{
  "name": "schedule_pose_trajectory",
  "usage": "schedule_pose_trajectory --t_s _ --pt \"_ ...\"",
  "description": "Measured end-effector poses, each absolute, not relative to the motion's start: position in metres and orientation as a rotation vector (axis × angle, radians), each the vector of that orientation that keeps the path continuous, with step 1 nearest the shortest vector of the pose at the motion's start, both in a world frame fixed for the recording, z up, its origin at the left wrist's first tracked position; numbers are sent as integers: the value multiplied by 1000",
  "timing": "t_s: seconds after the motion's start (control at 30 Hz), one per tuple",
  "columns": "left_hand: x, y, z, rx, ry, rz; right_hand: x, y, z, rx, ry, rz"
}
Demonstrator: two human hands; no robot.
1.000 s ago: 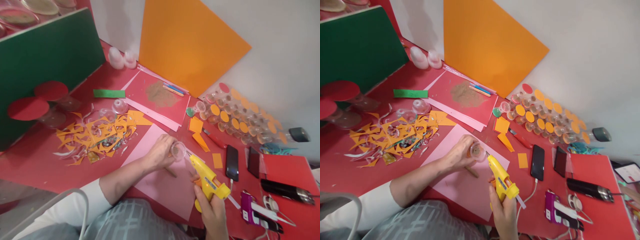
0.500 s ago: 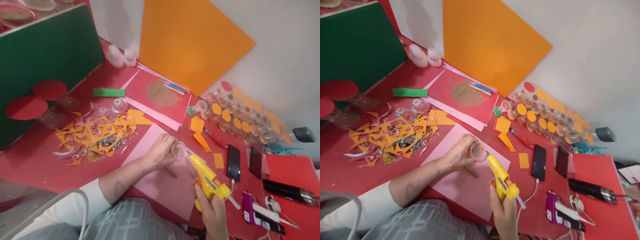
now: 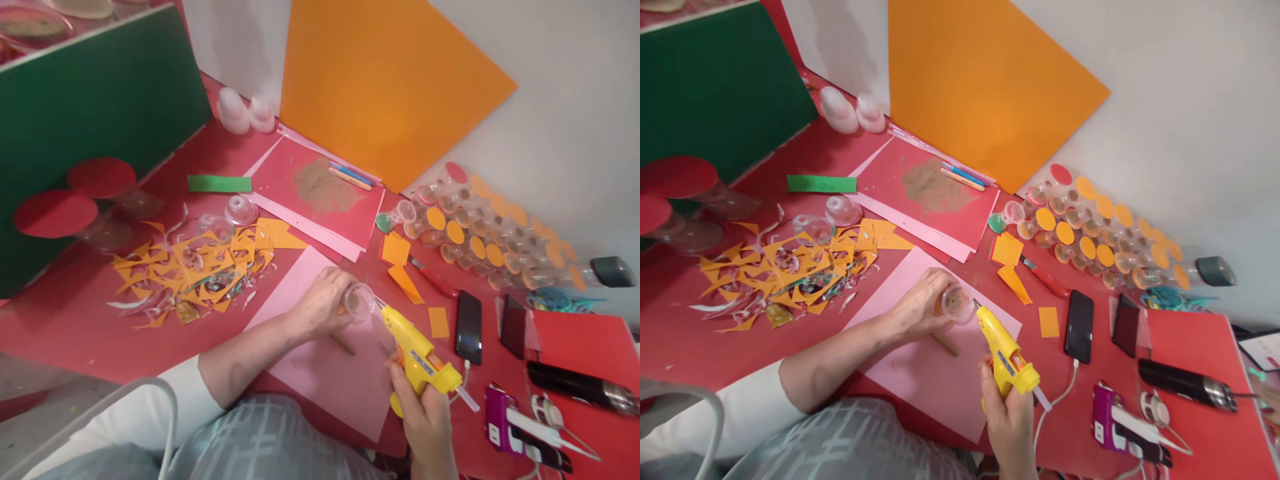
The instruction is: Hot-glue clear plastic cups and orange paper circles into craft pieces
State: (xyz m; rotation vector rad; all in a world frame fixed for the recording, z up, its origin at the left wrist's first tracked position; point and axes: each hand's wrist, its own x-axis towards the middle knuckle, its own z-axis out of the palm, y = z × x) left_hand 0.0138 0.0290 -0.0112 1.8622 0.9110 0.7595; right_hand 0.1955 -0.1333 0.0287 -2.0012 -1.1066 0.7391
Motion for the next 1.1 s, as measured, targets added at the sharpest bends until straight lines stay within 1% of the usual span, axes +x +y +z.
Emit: schedule_pose_trajectory --t_s 0.1,0.4,0.6,0.8,1.0,1.1 --pt "14 29 -14 1869 911 749 198 -133 25 -1993 -1110 711" --pt "25 28 -37 1859 911 795 201 -129 23 -1996 -1081 769" --pt "19 29 -24 1855 904 781 206 -133 22 -2026 -1125 698" --pt "15 30 -13 1861 911 755 201 -138 25 -2063 -1128 514" --pt "14 28 -12 1829 883 754 211 -149 25 -2030 -1222 675" --pt "13 27 -11 1792 872 749 212 -151 24 -2027 -1198 685"
